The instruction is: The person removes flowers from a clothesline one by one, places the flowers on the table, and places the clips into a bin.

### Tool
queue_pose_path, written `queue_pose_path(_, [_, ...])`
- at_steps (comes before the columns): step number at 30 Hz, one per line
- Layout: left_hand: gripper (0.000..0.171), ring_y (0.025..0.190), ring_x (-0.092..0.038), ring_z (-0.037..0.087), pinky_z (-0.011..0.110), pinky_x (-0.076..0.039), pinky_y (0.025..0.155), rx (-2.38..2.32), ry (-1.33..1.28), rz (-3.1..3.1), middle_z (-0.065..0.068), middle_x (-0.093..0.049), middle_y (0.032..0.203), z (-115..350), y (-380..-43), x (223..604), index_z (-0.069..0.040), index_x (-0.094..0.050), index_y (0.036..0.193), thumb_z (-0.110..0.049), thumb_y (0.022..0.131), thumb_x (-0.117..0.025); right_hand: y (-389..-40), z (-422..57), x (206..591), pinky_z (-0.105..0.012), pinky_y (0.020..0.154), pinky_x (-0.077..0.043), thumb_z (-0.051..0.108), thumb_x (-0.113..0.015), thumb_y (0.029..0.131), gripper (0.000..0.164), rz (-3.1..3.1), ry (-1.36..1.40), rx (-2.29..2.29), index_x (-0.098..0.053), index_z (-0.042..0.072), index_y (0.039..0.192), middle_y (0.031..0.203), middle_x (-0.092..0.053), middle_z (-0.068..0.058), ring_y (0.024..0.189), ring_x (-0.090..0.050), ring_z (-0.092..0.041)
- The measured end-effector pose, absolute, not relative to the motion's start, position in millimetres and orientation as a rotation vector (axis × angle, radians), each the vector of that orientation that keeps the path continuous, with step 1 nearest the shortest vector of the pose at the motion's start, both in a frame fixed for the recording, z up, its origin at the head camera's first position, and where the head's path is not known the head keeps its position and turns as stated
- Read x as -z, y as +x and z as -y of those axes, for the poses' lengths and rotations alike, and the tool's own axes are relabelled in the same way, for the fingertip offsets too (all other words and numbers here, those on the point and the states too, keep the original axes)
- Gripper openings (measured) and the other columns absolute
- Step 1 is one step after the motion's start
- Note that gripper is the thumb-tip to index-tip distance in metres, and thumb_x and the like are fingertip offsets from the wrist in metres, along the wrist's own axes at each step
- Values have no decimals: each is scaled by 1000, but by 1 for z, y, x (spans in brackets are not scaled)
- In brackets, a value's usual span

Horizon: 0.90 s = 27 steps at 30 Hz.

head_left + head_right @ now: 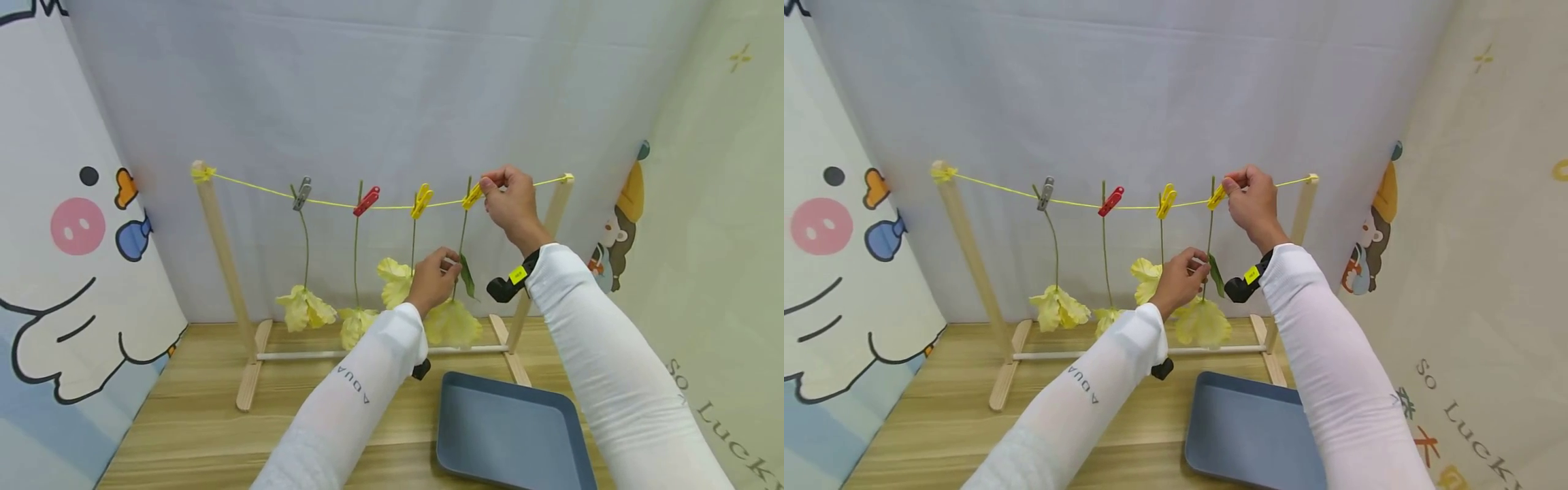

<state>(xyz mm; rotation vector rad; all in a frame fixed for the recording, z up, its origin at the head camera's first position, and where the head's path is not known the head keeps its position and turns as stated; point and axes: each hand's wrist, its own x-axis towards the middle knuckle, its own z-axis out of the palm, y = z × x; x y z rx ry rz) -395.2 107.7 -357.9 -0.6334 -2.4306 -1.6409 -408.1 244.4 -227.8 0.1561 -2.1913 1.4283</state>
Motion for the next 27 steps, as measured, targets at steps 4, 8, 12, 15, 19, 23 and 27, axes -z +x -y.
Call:
queue_pose_path(4, [13, 85, -66, 18, 31, -53, 75, 1621, -627, 2437, 7, -69, 95, -109, -393, 354, -10, -63, 109, -16, 100, -56, -406, -245, 225, -17, 53, -44, 9, -58, 98, 14, 2165, 154, -1409, -60, -4, 99, 87, -57, -4, 58, -52, -6])
queue_pose_path(8, [14, 87, -66, 18, 32, -53, 75, 1621, -623, 2443, 7, -68, 96, -108, -391, 351, -11, -62, 110, -17, 100, -56, -403, -245, 220, -17, 51, -44, 7, -59, 97, 11, 2114, 162, -1428, -60, -4, 93, 84, -57, -3, 55, -52, -5])
queue_pose_path(12, [14, 87, -66, 18, 31, -53, 74, 1632, -624, 2438, 6, -68, 96, -108, -388, 348, -11, -62, 110, -17, 100, -56, -399, -245, 215, -16, 50, -44, 6, -59, 96, 11, 2072, 167, -1457, -59, -3, 91, 83, -57, -3, 54, -52, -6])
queue_pose_path(15, [14, 86, -66, 17, 31, -53, 73, 1636, -629, 2440, 5, -68, 95, -108, -386, 347, -11, -62, 110, -18, 100, -56, -397, -245, 211, -17, 50, -44, 7, -59, 96, 11, 2047, 158, -1471, -59, -3, 91, 82, -56, -2, 54, -51, -6])
queue_pose_path(19, [14, 86, -66, 17, 31, -53, 72, 1629, -640, 2448, 5, -68, 94, -107, -383, 348, -11, -62, 110, -18, 100, -56, -393, -246, 209, -16, 50, -44, 8, -60, 96, 9, 2016, 141, -1509, -59, 0, 91, 84, -55, -3, 55, -51, -7])
queue_pose_path(23, [13, 86, -66, 17, 30, -53, 72, 1618, -646, 2459, 5, -68, 94, -106, -380, 351, -10, -63, 109, -17, 100, -56, -389, -249, 207, -15, 54, -45, 9, -59, 96, 9, 2000, 116, -1542, -60, 0, 97, 88, -53, -4, 59, -51, -10])
queue_pose_path(27, [13, 84, -65, 16, 30, -53, 71, 1617, -651, 2461, 5, -69, 94, -106, -375, 354, -9, -63, 108, -16, 99, -57, -385, -252, 206, -14, 56, -46, 10, -59, 96, 17, 1981, 92, -1540, -59, -5, 105, 88, -53, -4, 60, -51, -10])
